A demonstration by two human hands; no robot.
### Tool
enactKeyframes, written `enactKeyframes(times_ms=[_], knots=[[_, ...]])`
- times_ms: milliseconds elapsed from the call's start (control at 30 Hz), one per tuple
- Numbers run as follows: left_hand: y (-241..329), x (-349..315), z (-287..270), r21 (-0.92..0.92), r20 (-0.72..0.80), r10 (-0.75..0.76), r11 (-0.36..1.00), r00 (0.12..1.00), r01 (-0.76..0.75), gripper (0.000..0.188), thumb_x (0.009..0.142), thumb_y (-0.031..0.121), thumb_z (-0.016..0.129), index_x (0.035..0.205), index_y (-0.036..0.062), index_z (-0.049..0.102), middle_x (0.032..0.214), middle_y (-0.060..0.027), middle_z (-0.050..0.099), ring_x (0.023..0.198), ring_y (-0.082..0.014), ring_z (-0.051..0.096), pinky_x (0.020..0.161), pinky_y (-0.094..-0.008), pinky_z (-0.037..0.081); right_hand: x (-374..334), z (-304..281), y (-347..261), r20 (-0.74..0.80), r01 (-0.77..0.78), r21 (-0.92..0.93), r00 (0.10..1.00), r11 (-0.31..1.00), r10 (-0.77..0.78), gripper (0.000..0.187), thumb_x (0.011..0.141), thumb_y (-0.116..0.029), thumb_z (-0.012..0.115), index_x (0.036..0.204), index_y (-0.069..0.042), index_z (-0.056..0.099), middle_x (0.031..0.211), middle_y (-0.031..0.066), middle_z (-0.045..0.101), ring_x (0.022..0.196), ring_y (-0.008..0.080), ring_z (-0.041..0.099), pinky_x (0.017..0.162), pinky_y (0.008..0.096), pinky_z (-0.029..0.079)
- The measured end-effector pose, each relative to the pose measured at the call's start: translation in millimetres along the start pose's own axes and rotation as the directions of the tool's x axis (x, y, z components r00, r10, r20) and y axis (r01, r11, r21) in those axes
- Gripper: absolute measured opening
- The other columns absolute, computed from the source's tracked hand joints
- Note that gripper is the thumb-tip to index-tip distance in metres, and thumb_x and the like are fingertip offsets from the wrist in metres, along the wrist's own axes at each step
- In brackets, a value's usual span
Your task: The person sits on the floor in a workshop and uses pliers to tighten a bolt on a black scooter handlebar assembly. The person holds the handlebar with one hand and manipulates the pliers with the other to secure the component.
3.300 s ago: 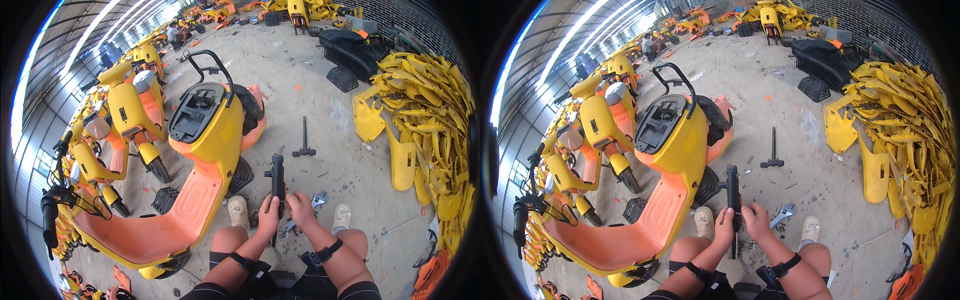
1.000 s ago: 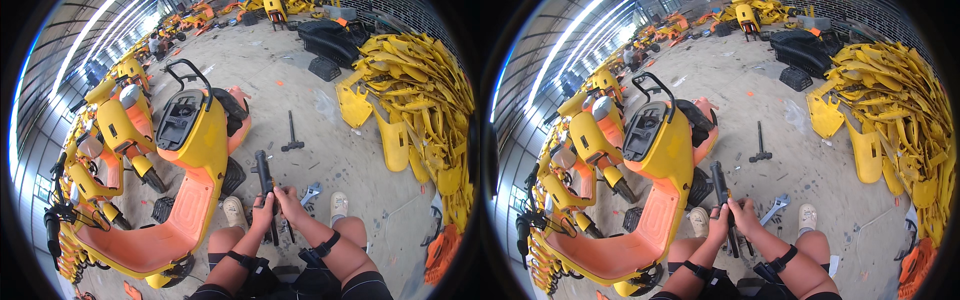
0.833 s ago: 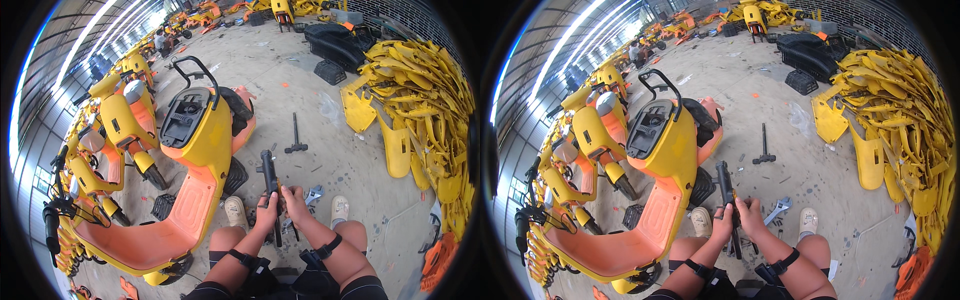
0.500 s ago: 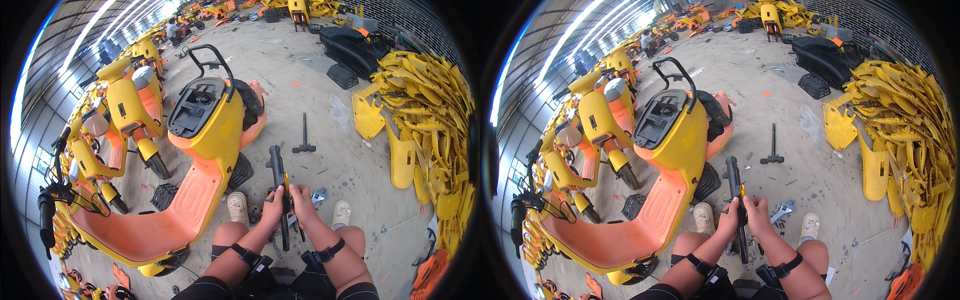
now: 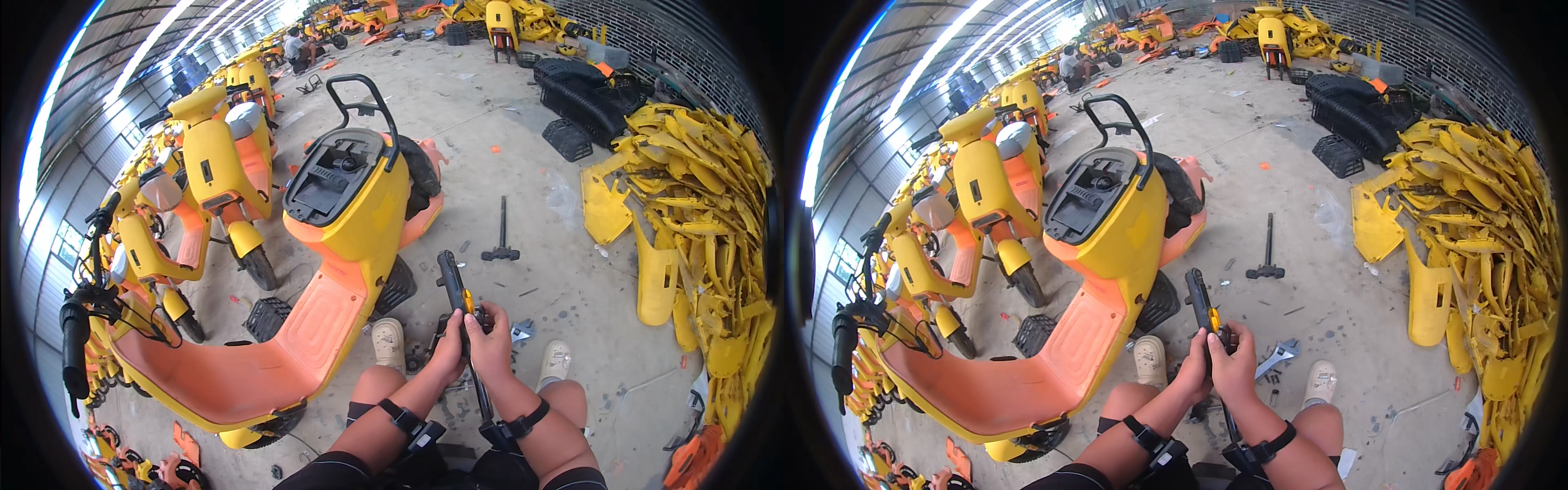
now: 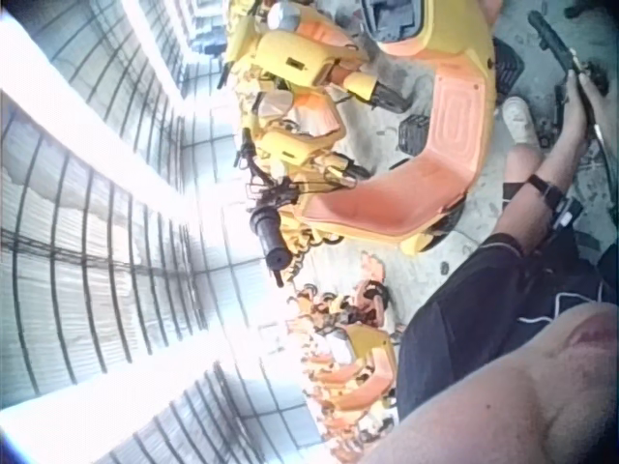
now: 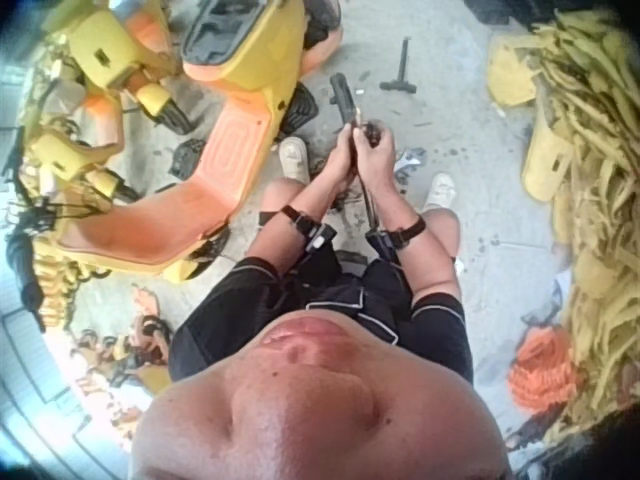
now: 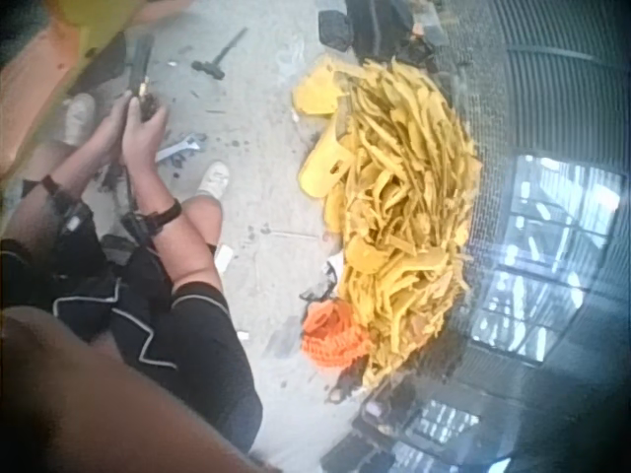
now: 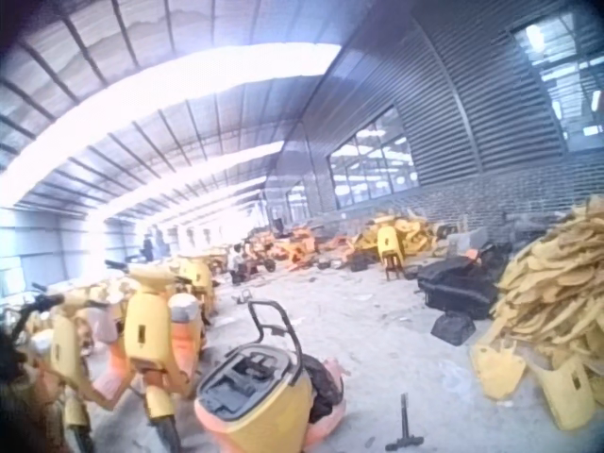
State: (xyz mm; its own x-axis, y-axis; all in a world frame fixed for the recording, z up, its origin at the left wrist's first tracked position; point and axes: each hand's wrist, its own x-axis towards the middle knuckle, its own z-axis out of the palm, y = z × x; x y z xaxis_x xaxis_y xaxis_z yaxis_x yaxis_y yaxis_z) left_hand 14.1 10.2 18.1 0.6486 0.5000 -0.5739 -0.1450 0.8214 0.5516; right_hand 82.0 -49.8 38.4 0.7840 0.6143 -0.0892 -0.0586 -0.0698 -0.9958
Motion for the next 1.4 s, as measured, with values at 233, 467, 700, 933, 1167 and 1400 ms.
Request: enactKeyframes(times_ms=[233, 467, 700, 933, 1167, 1400], knots=[[-15.8, 12.6, 21.3, -0.008, 0.094, -0.120, 0.993, 0.988, 0.121, 0.054, 0.102, 0.059, 0.034, 0.124, 0.0159, 0.056, 0.116, -0.0087, 0.063, 0.110, -0.0238, 0.062, 0.097, -0.0405, 0.049, 14.5, -22.7, -13.0, -0.101, 0.273, -0.203, 0.949, 0.940, -0.297, 0.046, 0.088, -0.015, 0.070, 0.128, 0.002, 0.054, 0.129, 0.0186, 0.056, 0.112, 0.0283, 0.057, 0.098, 0.0396, 0.046], [-9.7, 30.0, 16.9, -0.169, 0.059, -0.201, 0.963, 0.978, 0.208, 0.063, 0.096, 0.065, 0.038, 0.107, 0.0058, 0.058, 0.093, -0.0126, 0.065, 0.094, -0.0262, 0.065, 0.087, -0.0446, 0.053, -32.3, -92.2, -170.9, 0.595, 0.519, -0.061, 0.705, 0.853, -0.387, 0.027, 0.086, -0.009, 0.065, 0.112, -0.006, 0.064, 0.104, 0.0087, 0.068, 0.095, 0.0216, 0.066, 0.087, 0.0346, 0.050], [12.7, 13.0, 20.4, -0.159, -0.057, -0.062, 0.986, 0.996, 0.053, 0.065, 0.093, 0.067, 0.042, 0.099, 0.0032, 0.053, 0.088, -0.0135, 0.059, 0.084, -0.0292, 0.061, 0.084, -0.0499, 0.053, -90.9, -96.8, -285.4, 0.845, 0.971, -0.009, 0.136, 0.240, -0.517, 0.017, 0.079, -0.019, 0.059, 0.094, -0.011, 0.062, 0.085, 0.0022, 0.059, 0.081, 0.0174, 0.059, 0.075, 0.0297, 0.045], [11.5, 16.3, 10.7, -0.191, 0.014, -0.058, 0.980, 0.998, 0.060, 0.066, 0.093, 0.067, 0.043, 0.097, 0.0016, 0.054, 0.088, -0.0134, 0.060, 0.084, -0.0288, 0.061, 0.085, -0.0491, 0.053, -89.5, -53.2, -279.8, 0.664, 0.861, -0.356, -0.039, -0.362, -0.747, 0.016, 0.082, -0.021, 0.058, 0.092, -0.009, 0.062, 0.087, 0.0026, 0.059, 0.082, 0.0187, 0.056, 0.077, 0.0319, 0.043], [12.6, 11.2, 17.0, -0.191, -0.039, -0.042, 0.981, 0.998, 0.034, 0.065, 0.093, 0.066, 0.041, 0.096, 0.0029, 0.054, 0.085, -0.0128, 0.061, 0.083, -0.0286, 0.062, 0.085, -0.0492, 0.053, -102.5, -37.1, -337.1, 0.927, 0.936, -0.070, -0.067, -0.344, -0.369, 0.016, 0.078, -0.018, 0.064, 0.091, -0.008, 0.066, 0.091, 0.0065, 0.066, 0.082, 0.0199, 0.058, 0.075, 0.0315, 0.042], [13.2, 11.2, 12.9, -0.172, -0.047, -0.018, 0.985, 0.999, 0.009, 0.063, 0.097, 0.063, 0.040, 0.100, 0.0016, 0.054, 0.085, -0.0129, 0.060, 0.081, -0.0276, 0.062, 0.078, -0.0478, 0.054, -107.1, -22.8, -316.2, 0.945, 0.992, 0.000, -0.041, -0.124, -0.323, 0.016, 0.078, -0.019, 0.063, 0.087, -0.007, 0.067, 0.087, 0.0054, 0.066, 0.081, 0.0193, 0.059, 0.072, 0.0314, 0.043]])
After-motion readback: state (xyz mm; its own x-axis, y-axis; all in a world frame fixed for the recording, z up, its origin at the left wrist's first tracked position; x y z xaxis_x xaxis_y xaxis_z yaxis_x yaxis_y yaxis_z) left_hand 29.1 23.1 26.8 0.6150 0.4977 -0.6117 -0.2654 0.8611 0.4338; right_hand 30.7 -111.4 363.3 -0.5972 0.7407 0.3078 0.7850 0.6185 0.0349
